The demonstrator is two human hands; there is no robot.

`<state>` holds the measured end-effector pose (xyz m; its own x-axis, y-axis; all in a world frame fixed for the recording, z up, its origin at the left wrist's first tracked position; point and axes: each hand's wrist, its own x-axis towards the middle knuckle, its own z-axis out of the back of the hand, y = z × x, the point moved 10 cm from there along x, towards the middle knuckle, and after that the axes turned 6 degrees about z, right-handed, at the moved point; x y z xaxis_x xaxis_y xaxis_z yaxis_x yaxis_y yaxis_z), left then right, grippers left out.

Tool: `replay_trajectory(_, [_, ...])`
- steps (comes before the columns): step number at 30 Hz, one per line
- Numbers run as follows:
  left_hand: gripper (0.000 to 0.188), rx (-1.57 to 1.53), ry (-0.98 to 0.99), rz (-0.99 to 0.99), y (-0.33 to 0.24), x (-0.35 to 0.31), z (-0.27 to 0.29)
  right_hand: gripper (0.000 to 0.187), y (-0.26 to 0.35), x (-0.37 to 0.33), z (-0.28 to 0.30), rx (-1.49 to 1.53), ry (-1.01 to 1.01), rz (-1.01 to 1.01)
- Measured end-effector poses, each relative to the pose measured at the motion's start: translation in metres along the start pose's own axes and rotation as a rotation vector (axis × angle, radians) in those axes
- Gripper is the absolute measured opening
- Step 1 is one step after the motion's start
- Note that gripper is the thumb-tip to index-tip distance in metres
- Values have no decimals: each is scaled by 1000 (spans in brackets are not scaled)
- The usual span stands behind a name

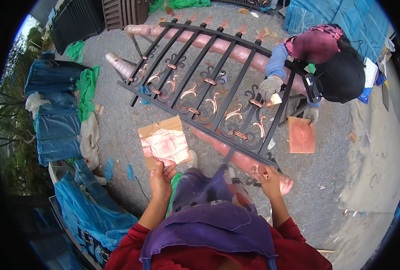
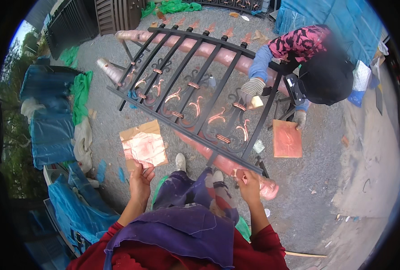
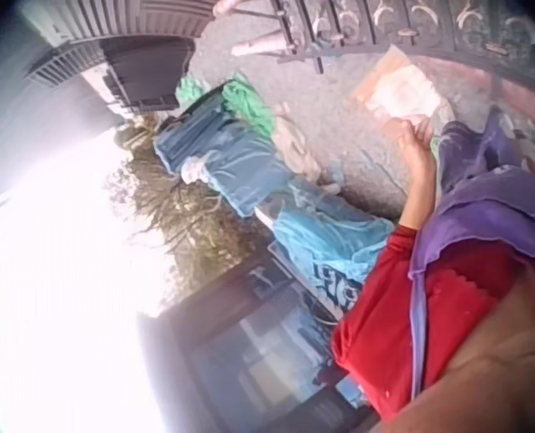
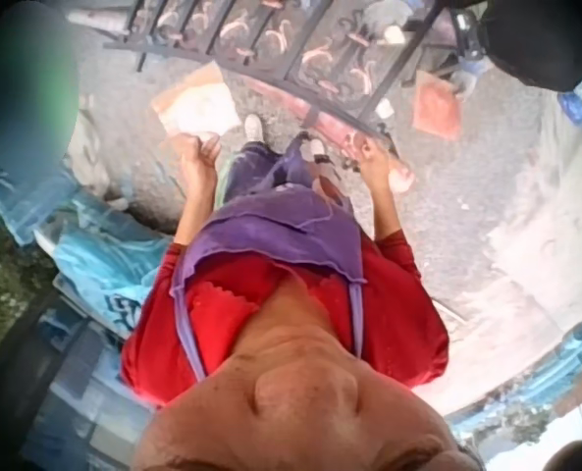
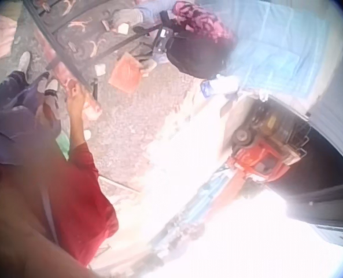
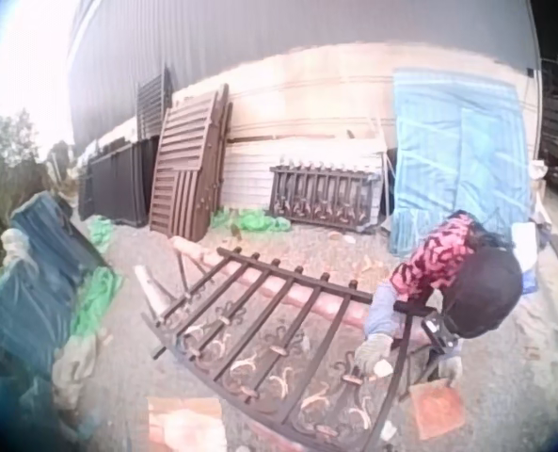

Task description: The person applies pink paint to a black metal gate using a sponge and a spray can. They wipe the sponge on a cardboard palette to load paint, then rub the sponge onto the gate's decorative elements. Later, they use a spray can to apply paint to the same gate.

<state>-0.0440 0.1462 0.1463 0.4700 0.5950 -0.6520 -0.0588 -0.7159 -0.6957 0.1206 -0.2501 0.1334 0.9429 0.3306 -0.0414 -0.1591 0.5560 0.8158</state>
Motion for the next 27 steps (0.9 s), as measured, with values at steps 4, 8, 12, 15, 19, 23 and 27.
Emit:
replay_trajectory(4, [18, -10, 12, 23, -16, 33, 5, 27, -1, 22, -15, -30, 7, -44])
replay_trajectory(8, [17, -12, 21, 18, -50, 75, 10, 26, 30, 58, -38, -59, -59, -27])
replay_trajectory(12, [18, -8, -8, 23, -89, 132, 27, 27, 71, 99, -90, -67, -19, -30])
replay_trajectory(15, [18, 57, -20, 24, -123, 168, 30, 26, 97, 128, -134, 11, 3, -62])
replay_trajectory(19, [18, 124, 13, 26, -160, 208, 26, 29, 125, 153, -173, 131, -38, -150])
replay_trajectory(23, [20, 142, 28, 58, -178, 235, 25, 32, 142, 149, -193, 101, -23, -217])
replay_trajectory(27, [21, 120, 64, 88, -185, 248, 13, 33, 136, 134, -200, 23, -15, -215])
